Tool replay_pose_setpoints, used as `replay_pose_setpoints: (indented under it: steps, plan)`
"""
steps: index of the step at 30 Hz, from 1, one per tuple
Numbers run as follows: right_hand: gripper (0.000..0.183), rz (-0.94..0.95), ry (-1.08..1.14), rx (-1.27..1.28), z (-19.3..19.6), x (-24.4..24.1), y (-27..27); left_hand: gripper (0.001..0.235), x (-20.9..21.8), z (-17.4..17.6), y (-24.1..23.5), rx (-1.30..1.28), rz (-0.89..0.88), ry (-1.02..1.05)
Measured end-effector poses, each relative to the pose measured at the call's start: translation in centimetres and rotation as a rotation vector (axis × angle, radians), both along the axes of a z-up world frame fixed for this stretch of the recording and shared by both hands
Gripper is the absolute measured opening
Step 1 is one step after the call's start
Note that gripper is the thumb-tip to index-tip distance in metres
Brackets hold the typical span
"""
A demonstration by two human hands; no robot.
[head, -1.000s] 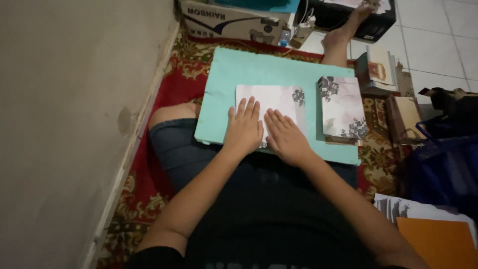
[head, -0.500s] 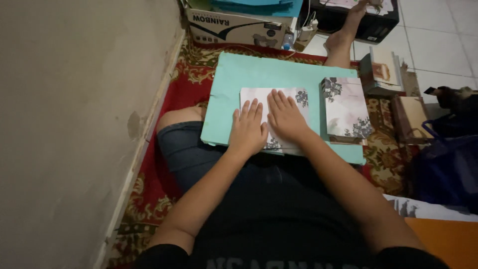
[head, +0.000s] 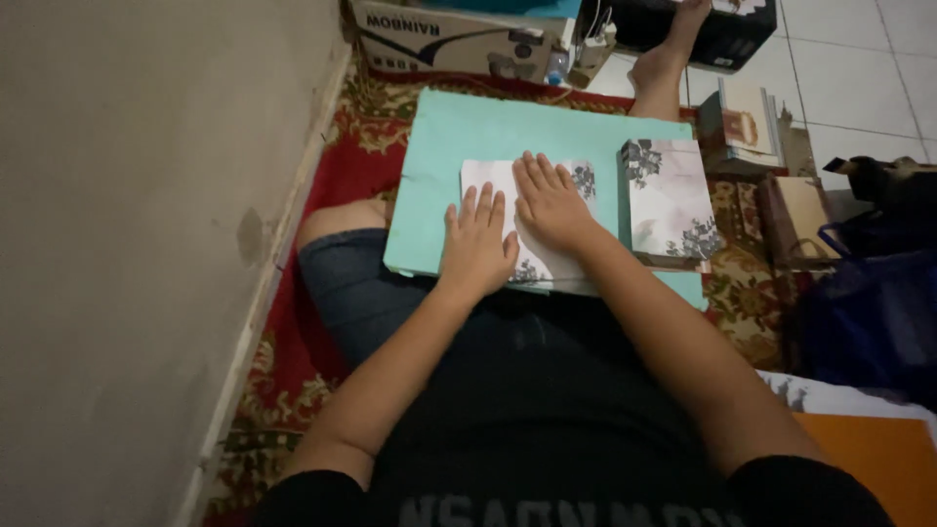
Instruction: The person presses and flattens folded paper invitations on a board.
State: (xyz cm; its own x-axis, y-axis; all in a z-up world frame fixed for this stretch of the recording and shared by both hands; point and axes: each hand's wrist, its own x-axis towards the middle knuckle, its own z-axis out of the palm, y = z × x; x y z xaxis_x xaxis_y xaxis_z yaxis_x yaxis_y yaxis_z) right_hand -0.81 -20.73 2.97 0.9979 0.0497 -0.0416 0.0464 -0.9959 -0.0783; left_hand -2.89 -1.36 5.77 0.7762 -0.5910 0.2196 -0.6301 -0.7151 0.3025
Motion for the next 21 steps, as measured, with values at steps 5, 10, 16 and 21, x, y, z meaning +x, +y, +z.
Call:
replay_pose_setpoints:
  steps: [5,10,16,21]
  plan:
    - [0.066,0.050,-0.106,-0.053,-1.2,-0.2,0.4,0.068,0.4,-1.0,0.1,-0.006,0.013,-0.033]
    - [0.066,0.154,-0.138,-0.091,-1.1,-5.4,1.0,0.067,0.4,-1.4,-0.7,-0.012,0.033,-0.010]
    - [0.061,0.121,-0.240,-0.044,-1.4,-7.0,0.5,0.068,3.0,-1.8,-4.9,0.311,0.111,0.095]
    - [0.064,0.082,-0.258,-0.044,-1.1,-6.9,0.8,0.056,6.0,-0.2,-5.2,0.160,-0.001,0.093]
